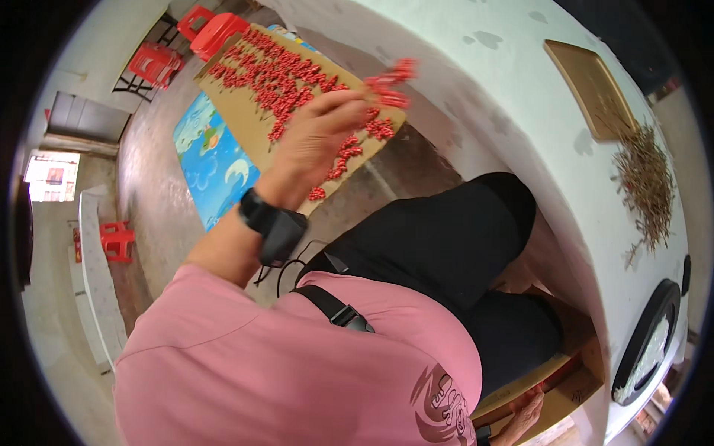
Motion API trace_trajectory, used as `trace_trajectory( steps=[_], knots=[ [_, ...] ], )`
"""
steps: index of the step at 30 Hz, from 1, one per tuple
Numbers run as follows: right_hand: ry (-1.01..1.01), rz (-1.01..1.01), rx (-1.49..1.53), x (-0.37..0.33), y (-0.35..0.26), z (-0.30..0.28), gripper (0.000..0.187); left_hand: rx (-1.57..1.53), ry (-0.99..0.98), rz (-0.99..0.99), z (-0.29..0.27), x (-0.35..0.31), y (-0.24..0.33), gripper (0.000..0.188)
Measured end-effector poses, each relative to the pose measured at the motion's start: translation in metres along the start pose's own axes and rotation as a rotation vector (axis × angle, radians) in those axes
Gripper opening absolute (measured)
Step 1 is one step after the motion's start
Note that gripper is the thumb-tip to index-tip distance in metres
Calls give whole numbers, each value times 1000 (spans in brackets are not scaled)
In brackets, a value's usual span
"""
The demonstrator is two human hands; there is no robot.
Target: Assembling decorative floral picks by dipping stems into a white substance and then into red beads.
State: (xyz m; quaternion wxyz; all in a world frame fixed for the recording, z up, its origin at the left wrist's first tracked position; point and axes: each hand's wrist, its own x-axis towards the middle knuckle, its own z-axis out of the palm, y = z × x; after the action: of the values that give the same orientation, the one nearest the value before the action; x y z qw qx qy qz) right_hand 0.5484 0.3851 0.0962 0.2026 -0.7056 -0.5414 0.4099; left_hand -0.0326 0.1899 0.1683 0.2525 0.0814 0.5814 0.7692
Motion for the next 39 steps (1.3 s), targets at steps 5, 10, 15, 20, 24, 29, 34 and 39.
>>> trace_trajectory(
  steps=[5,10,15,20,24,29,34,39],
  knots=[
    [0,-477,-674,43,38,18,57,13,407,98,-175,-26,-4,29],
    [135,-395,-682,20,47,41,43,63,714,112,-254,-23,-30,28],
    [127,-365,-711,24,48,41,42,103,843,169,-311,-7,-53,26],
    [155,-437,-688,29,64,35,40,95,894,139,-310,21,-65,19],
    [184,-441,-778,36,72,28,38,100,888,96,-312,30,-70,19],
    [210,-456,-821,33,70,34,37,67,911,64,-326,36,-74,19],
    [206,-444,-837,41,78,32,37,17,927,61,-323,42,-76,19],
    [234,-430,-800,45,82,33,37,49,919,93,-329,55,-91,21]
  ],
)
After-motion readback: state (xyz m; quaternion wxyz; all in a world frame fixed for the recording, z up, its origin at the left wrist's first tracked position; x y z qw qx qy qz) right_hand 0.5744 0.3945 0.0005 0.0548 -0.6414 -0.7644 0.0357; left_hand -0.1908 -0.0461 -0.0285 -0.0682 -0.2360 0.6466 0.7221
